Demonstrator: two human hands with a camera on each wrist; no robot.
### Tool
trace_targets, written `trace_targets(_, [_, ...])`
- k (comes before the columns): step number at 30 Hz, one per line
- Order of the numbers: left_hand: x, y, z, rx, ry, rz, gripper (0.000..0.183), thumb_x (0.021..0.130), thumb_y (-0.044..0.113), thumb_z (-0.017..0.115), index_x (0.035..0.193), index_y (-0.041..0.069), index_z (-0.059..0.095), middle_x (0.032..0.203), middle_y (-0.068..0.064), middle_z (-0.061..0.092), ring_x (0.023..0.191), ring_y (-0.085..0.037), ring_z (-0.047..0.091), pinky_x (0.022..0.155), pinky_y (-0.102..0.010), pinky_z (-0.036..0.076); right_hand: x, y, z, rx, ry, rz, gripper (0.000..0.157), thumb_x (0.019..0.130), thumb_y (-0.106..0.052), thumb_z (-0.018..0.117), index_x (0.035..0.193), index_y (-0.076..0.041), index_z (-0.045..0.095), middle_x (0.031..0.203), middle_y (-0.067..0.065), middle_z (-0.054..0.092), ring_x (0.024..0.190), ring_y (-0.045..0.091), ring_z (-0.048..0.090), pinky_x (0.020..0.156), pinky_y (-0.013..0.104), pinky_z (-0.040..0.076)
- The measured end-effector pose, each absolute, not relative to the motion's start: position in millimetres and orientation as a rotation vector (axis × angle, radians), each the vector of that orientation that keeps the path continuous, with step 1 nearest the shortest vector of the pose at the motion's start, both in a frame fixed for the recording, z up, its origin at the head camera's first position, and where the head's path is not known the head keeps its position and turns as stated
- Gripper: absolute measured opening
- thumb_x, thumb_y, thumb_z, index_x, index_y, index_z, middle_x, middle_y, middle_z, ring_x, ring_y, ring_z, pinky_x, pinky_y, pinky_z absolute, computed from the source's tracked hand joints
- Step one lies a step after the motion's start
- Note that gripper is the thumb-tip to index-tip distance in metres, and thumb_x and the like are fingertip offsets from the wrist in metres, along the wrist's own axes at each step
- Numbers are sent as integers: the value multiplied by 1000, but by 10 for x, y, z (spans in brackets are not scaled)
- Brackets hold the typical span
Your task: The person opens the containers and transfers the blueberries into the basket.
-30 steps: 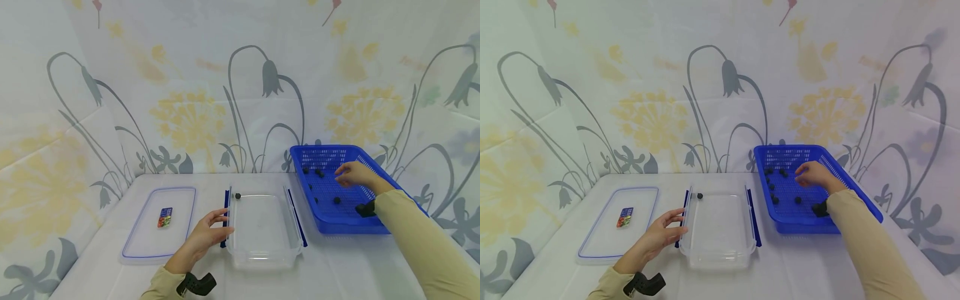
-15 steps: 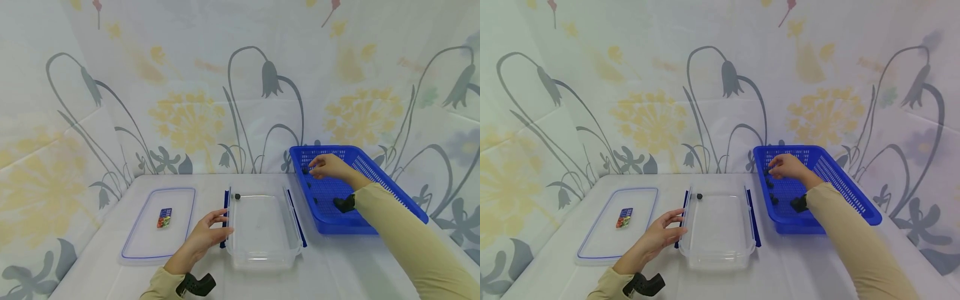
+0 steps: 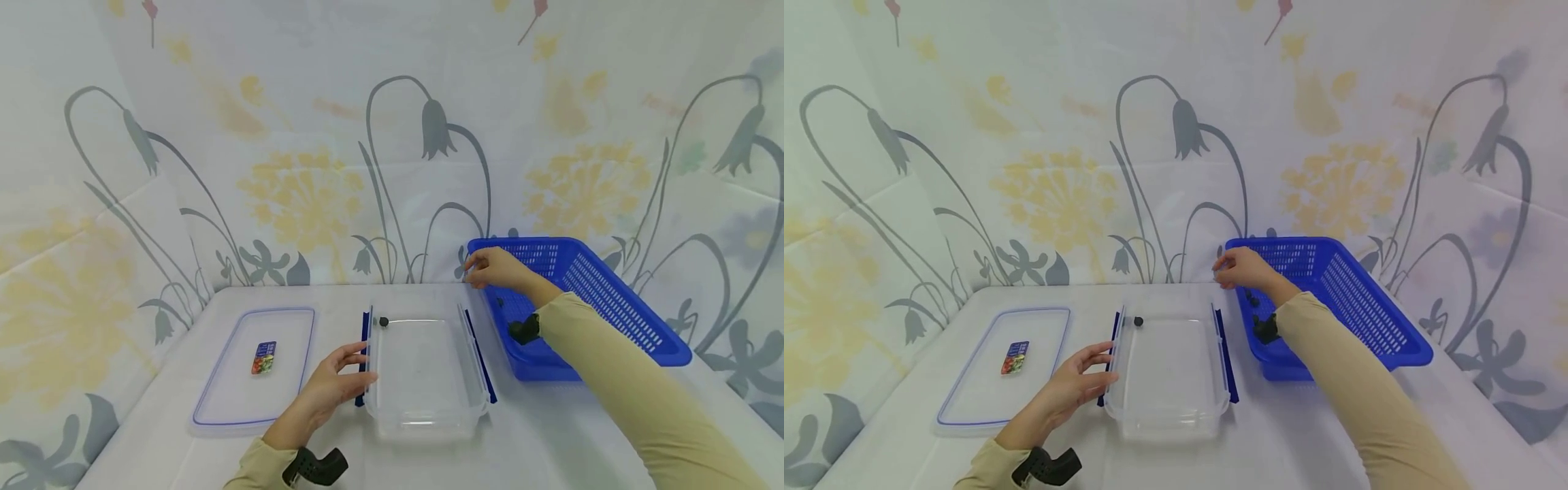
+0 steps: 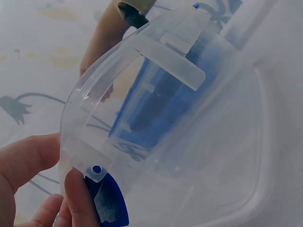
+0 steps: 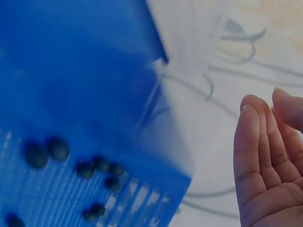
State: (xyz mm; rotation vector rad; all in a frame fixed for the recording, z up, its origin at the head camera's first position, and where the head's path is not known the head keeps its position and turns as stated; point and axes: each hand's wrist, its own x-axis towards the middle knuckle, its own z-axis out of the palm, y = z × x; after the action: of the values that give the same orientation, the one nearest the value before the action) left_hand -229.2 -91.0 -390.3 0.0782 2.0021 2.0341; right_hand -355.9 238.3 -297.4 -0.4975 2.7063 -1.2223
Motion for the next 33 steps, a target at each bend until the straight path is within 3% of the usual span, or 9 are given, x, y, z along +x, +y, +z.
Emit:
trace_targets(7, [-2286, -901, -3896, 88, 1980, 2042, 64, 81, 6, 71, 138, 3, 40, 127, -16, 43, 90, -17, 59, 84, -31, 51, -3541, 2057, -2982, -565, 2671, -1227, 25, 88, -5, 61, 109, 8, 58, 89, 20, 64, 82, 33, 63, 68, 30, 55])
trace_targets(13, [-2293, -902, -3891, 90, 1983, 2046, 64, 81, 7, 72, 137, 3, 41, 127, -16, 43, 90, -17, 59, 84, -31, 51, -3568, 1814, -3053, -569, 2632, -1237, 25, 87, -6, 63, 109, 7, 59, 87, 18, 64, 76, 23, 63, 73, 33, 55])
trace_targets(26, [-2283, -920, -3891, 72, 2007, 2029, 65, 81, 7, 72, 138, 3, 40, 128, -17, 43, 91, -17, 58, 85, -34, 51, -3617, 1252, -3403, -533, 2543, -1304, 20, 86, -7, 65, 103, 3, 62, 83, 13, 65, 82, 33, 63, 74, 35, 55])
trace_targets(33, [-2284, -910, -3888, 84, 2000, 2025, 64, 82, 8, 72, 138, 3, 40, 128, -17, 43, 92, -18, 59, 87, -36, 50, -3657, 1009, -3602, -494, 2539, -1316, 21, 84, -3, 66, 103, 6, 62, 83, 16, 66, 70, 21, 63, 74, 37, 54])
